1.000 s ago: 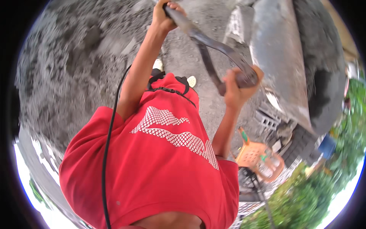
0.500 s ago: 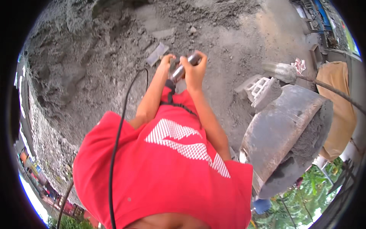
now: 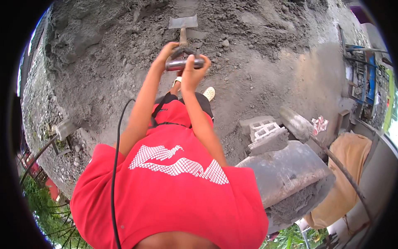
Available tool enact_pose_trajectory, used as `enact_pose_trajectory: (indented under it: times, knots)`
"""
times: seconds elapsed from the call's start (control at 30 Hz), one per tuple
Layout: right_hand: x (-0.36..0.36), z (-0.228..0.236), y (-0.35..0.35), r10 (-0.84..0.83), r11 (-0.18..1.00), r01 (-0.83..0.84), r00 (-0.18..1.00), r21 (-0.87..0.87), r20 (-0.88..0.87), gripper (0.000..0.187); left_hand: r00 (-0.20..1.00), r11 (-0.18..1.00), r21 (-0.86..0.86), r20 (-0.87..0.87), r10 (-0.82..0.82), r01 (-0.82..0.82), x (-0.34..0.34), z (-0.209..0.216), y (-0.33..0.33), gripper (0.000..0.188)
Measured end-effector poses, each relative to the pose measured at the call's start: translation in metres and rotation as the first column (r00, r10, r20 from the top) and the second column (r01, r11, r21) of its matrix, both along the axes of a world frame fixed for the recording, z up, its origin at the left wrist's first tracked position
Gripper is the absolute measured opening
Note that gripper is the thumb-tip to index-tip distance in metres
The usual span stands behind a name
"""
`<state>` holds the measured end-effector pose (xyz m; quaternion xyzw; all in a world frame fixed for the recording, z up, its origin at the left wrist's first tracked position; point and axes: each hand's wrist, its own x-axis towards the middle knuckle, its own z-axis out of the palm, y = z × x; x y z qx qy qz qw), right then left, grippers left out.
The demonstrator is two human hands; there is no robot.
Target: The person shovels concrete mix from a pile on the ground into a concrete mixer using a shovel.
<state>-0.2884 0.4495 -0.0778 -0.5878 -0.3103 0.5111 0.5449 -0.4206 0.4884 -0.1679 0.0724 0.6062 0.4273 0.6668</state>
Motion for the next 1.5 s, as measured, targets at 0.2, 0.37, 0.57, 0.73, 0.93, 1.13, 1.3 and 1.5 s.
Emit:
enact_pose_trajectory:
  times: [0.2, 0.37, 0.57, 0.73, 0.93, 1.13, 1.3, 1.5]
  knots:
    - [-0.030, -0.028, -0.032, 0.240, 0.933, -0.297, 0.935, -0.203, -0.261, 0.041, 0.914, 0.986, 0.047, -0.372, 0.164, -0.158, -0.011, 0.079, -0.093, 0.048]
    - [-0.041, -0.035, -0.026, 0.659, 0.696, -0.690, 0.723, -0.198, -0.207, 0.044, 0.338, 0.923, 0.260, -0.874, 0.350, -0.283, -0.006, 0.052, -0.086, 0.017]
    - [-0.094, -0.019, -0.020, 0.714, 0.587, -0.763, 0.645, -0.270, -0.271, 0.039, -0.058, 0.852, 0.421, -0.903, 0.426, -0.312, -0.063, 0.046, -0.079, 0.011]
    - [-0.100, -0.026, -0.011, 0.734, 0.532, -0.751, 0.640, -0.392, -0.229, 0.024, 0.054, 0.823, 0.432, -0.874, 0.483, -0.369, -0.066, 0.055, -0.071, 0.011]
    - [-0.174, -0.068, 0.040, 0.770, 0.607, -0.749, 0.637, -0.264, -0.038, 0.025, -0.068, 0.875, 0.328, -0.943, 0.326, -0.356, -0.135, 0.026, -0.019, 0.016]
    - [-0.184, -0.085, 0.025, 0.849, 0.404, -0.792, 0.511, -0.459, -0.135, 0.029, -0.058, 0.882, 0.342, -0.938, 0.343, -0.323, -0.155, -0.017, -0.042, 0.013]
    - [-0.177, -0.076, 0.039, 0.956, 0.180, -0.832, 0.023, -0.525, 0.291, 0.048, -0.037, 0.877, 0.360, -0.929, 0.368, -0.317, -0.140, -0.025, -0.053, 0.013]
    - [-0.192, -0.079, 0.026, 0.697, 0.040, -0.950, -0.196, -0.310, 0.690, 0.033, 0.471, 0.797, 0.486, -0.643, 0.603, -0.358, -0.159, -0.032, -0.073, 0.015]
